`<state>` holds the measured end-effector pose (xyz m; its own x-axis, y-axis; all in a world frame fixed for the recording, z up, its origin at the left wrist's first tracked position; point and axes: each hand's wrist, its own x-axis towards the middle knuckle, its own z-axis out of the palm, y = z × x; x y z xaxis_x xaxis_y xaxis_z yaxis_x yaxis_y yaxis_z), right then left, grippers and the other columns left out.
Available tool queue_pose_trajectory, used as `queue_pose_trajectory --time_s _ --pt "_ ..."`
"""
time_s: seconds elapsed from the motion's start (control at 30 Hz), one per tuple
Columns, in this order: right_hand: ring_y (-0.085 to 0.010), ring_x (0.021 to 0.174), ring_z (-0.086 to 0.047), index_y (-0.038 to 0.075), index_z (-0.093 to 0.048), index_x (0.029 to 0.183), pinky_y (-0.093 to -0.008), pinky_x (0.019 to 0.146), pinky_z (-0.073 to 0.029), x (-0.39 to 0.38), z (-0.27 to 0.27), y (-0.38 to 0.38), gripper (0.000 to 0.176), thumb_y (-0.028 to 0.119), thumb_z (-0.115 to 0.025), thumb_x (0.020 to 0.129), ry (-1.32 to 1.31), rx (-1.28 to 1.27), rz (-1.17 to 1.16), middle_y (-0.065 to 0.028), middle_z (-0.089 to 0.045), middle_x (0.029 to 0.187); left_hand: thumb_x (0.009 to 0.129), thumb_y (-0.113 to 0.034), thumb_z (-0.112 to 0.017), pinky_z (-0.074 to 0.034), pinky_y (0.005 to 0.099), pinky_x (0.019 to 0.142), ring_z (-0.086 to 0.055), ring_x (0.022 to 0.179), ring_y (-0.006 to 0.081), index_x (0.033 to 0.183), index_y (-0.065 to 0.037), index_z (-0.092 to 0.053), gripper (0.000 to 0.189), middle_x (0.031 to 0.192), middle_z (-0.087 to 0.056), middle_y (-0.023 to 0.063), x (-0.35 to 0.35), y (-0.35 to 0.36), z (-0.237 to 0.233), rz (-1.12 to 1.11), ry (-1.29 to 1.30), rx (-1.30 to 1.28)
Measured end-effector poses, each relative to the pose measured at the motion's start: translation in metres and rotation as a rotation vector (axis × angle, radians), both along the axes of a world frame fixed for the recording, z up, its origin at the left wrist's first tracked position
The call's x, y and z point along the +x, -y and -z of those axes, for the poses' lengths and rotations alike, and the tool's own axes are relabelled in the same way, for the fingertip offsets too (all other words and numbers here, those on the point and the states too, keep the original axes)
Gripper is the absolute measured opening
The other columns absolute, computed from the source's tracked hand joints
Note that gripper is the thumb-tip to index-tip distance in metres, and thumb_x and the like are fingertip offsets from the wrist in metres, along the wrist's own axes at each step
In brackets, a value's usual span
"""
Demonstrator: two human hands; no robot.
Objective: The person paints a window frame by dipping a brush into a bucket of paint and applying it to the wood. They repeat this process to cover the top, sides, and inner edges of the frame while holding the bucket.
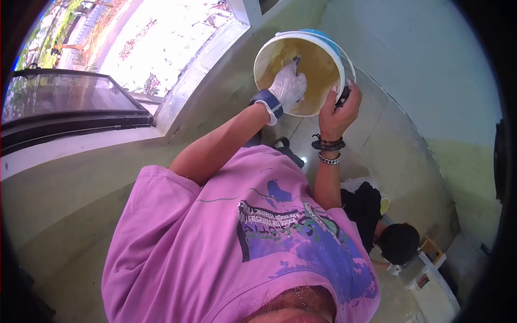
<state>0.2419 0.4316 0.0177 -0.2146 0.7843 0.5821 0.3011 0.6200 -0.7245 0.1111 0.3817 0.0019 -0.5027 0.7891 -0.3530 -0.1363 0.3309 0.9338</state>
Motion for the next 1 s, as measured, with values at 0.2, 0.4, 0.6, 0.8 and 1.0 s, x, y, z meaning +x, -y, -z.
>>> queue_pose_trajectory --time_s 0.2,0.4,0.6,0.8,1.0 --pt "-0.0269 0.076 -0.055 -0.004 -0.053 0.11 -0.0358 0.066 -0.044 0.0 0.001 0.0 0.031 0.012 -0.059 0.084 0.025 0.021 -0.002 -0.0151 -0.056 0.092 0.088 -0.013 -0.045 -0.045 0.0306 0.046 -0.054 0.055 0.0168 0.123 0.004 -0.041 0.039 0.074 -0.053 0.0085 -0.009 -0.001 -0.014 0.018 0.022 -0.08" --pt "-0.0237 0.071 -0.055 -0.004 -0.053 0.109 -0.0337 0.064 -0.045 0.0 0.004 -0.003 0.031 0.012 -0.06 0.083 0.04 0.059 0.006 -0.0138 -0.057 0.091 0.088 -0.015 -0.046 -0.045 0.0314 0.046 -0.054 0.053 0.0181 0.127 0.006 -0.039 0.044 0.072 -0.053 0.0089 -0.003 -0.005 -0.004 -0.017 0.052 -0.029" --pt "-0.0263 0.073 -0.054 -0.003 -0.053 0.111 -0.0368 0.064 -0.044 0.001 0.0 0.002 0.032 0.014 -0.059 0.084 0.029 0.004 0.012 -0.0148 -0.054 0.089 0.086 -0.016 -0.048 -0.05 0.0381 0.058 -0.062 0.065 0.0288 0.12 0.007 -0.042 0.042 0.078 -0.059 0.0175 -0.011 -0.017 0.023 0.086 -0.268 -0.087" --pt "-0.0277 0.073 -0.054 -0.004 -0.052 0.111 -0.0368 0.063 -0.043 0.003 0.007 0.0 0.032 0.013 -0.059 0.084 0.016 0.022 0.015 -0.0155 -0.053 0.089 0.084 -0.013 -0.048 -0.049 0.0419 0.065 -0.063 0.075 0.0363 0.122 0.011 -0.042 0.046 0.083 -0.061 0.0248 -0.003 -0.02 0.014 0.08 -0.659 -0.058" --pt "-0.0275 0.075 -0.058 -0.004 -0.053 0.109 -0.0365 0.068 -0.047 0.004 0.005 -0.001 0.031 0.012 -0.06 0.083 0.049 -0.021 0.047 -0.0163 -0.059 0.093 0.083 -0.012 -0.047 -0.047 0.0462 0.078 -0.06 0.088 0.0431 0.13 0.008 -0.04 0.052 0.092 -0.06 0.0319 0.002 -0.019 0.0 0.067 -0.574 -0.103"
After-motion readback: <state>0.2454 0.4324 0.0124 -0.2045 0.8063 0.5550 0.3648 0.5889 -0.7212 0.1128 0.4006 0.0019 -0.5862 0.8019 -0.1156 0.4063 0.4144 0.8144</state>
